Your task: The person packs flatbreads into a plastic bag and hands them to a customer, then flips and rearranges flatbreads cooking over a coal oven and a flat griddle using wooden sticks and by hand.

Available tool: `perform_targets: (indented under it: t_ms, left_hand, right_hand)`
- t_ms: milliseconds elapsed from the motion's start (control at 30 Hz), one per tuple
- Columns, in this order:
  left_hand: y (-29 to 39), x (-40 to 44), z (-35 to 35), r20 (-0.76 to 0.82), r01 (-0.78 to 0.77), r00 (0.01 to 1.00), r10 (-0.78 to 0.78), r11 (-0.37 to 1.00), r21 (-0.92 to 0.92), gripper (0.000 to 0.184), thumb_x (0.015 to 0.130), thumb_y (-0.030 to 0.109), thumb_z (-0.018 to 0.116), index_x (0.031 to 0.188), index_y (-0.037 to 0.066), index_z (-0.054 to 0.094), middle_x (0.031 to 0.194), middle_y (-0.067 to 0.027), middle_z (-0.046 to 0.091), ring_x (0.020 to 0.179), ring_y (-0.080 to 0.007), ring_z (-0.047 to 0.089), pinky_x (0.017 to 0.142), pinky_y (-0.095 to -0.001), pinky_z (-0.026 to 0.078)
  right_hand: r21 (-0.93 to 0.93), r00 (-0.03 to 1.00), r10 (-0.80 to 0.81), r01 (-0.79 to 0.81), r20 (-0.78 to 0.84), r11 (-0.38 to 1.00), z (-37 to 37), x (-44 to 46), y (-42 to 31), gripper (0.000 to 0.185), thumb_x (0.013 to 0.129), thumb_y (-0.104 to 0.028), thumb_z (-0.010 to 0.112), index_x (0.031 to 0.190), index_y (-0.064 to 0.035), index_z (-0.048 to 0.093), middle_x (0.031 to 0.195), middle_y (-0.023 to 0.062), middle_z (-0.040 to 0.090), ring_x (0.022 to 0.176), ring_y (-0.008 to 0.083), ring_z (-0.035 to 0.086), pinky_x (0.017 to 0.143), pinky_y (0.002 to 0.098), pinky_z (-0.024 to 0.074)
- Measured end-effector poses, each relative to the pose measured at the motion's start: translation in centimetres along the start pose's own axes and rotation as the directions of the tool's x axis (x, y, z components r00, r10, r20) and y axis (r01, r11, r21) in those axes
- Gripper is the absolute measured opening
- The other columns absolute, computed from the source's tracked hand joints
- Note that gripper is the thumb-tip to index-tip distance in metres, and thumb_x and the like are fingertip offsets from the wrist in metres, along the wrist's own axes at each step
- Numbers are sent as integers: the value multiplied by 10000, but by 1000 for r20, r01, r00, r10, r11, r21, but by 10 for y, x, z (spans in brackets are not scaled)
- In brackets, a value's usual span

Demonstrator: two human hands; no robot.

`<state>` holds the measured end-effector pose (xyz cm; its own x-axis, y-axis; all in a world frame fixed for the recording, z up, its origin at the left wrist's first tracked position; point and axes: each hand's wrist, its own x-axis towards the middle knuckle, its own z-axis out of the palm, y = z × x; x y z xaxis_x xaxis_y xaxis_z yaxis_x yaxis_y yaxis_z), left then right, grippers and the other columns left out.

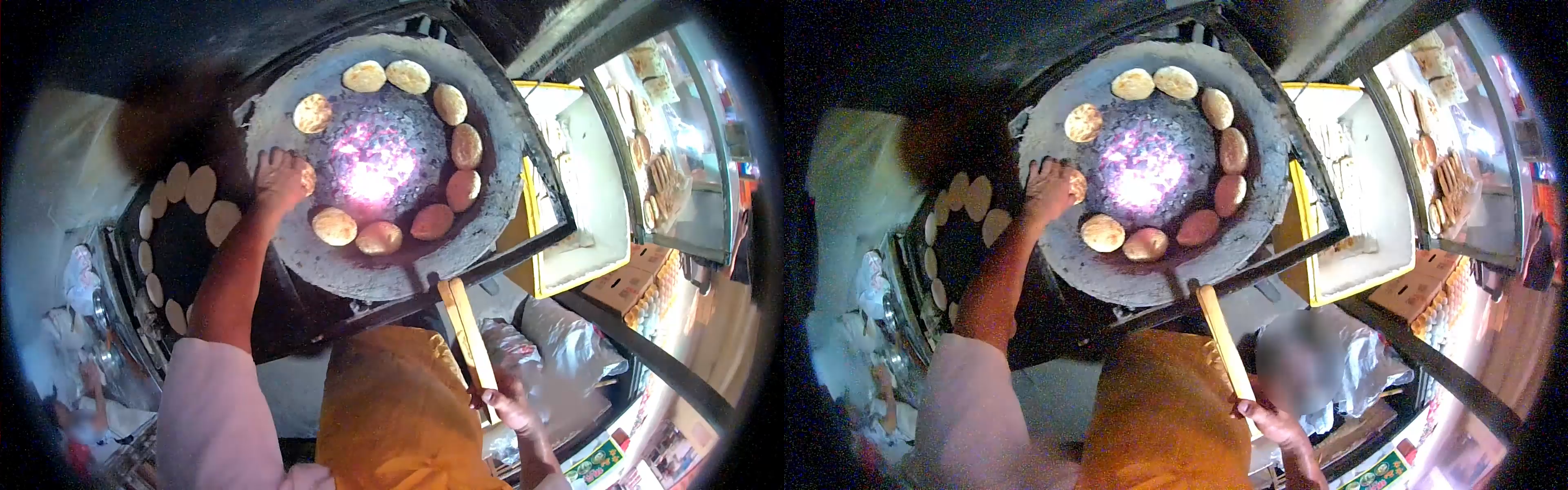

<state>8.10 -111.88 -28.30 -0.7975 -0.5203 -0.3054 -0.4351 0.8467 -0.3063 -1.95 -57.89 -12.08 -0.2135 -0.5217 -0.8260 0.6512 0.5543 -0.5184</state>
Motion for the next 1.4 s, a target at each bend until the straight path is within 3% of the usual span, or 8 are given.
perform_targets:
  t_ms: [233,267,500,600,667,1000,1200,1400]
  left_hand:
    - [25,8,-7,29,143,990,-140,967,-209,826,748,262,758,1426,48,337,1329,-191,510,1201,-332,486,1022,-516,343]
    - [22,10,20,-205,79,969,-139,957,-278,743,759,204,731,1394,37,384,1238,-206,549,1103,-345,544,949,-470,414]
    - [19,-17,-7,-52,-122,992,113,965,-234,427,808,81,586,1234,106,596,1132,-160,599,1065,-329,562,907,-459,427]
    - [20,-32,-4,-451,-427,836,312,887,-178,259,764,56,586,1000,104,682,1044,-71,601,1035,-273,542,931,-435,389]
    - [20,-41,-4,-347,-416,879,326,881,-227,231,760,76,589,961,124,693,1037,-55,608,1038,-257,546,942,-435,383]
    - [13,-44,-14,-296,-295,938,182,867,-402,48,725,106,619,749,85,655,929,-79,612,972,-280,564,876,-443,402]
    - [-1,-38,-29,-360,-129,933,-26,909,-398,120,809,150,661,781,47,605,821,-116,599,885,-330,584,810,-471,422]
    - [3,-12,-15,35,-78,995,98,922,-378,670,643,360,807,1152,46,506,1157,-181,559,1130,-354,496,957,-474,375]
  right_hand:
    - [141,998,10,-19,67,990,-18,-1,16,682,805,-270,767,1329,35,455,1128,101,573,921,178,582,803,317,504]
    - [142,998,7,-15,56,990,-19,0,16,687,802,-276,770,1329,33,455,1136,99,572,953,181,574,827,323,496]
    - [113,1000,0,-2,14,994,-31,4,23,769,756,-322,806,1340,32,452,1244,116,555,1135,207,524,977,356,438]
    - [62,999,-19,22,-50,998,-29,5,22,845,695,-420,817,1303,43,457,991,89,615,850,170,611,758,310,531]
    - [96,999,-31,28,24,995,-31,4,27,771,746,-299,814,1342,31,454,1239,125,561,1142,220,528,996,367,427]
    - [41,997,-47,44,58,998,-17,11,15,738,761,-256,802,1342,34,453,1220,115,565,1127,215,536,999,363,425]
    - [-16,994,-110,110,25,994,-12,15,5,907,730,-359,824,1402,45,369,1244,107,550,1102,186,538,883,309,467]
    - [-88,989,-144,146,33,985,12,23,-43,1004,719,-414,834,1430,60,308,1331,124,502,1211,207,493,1017,317,381]
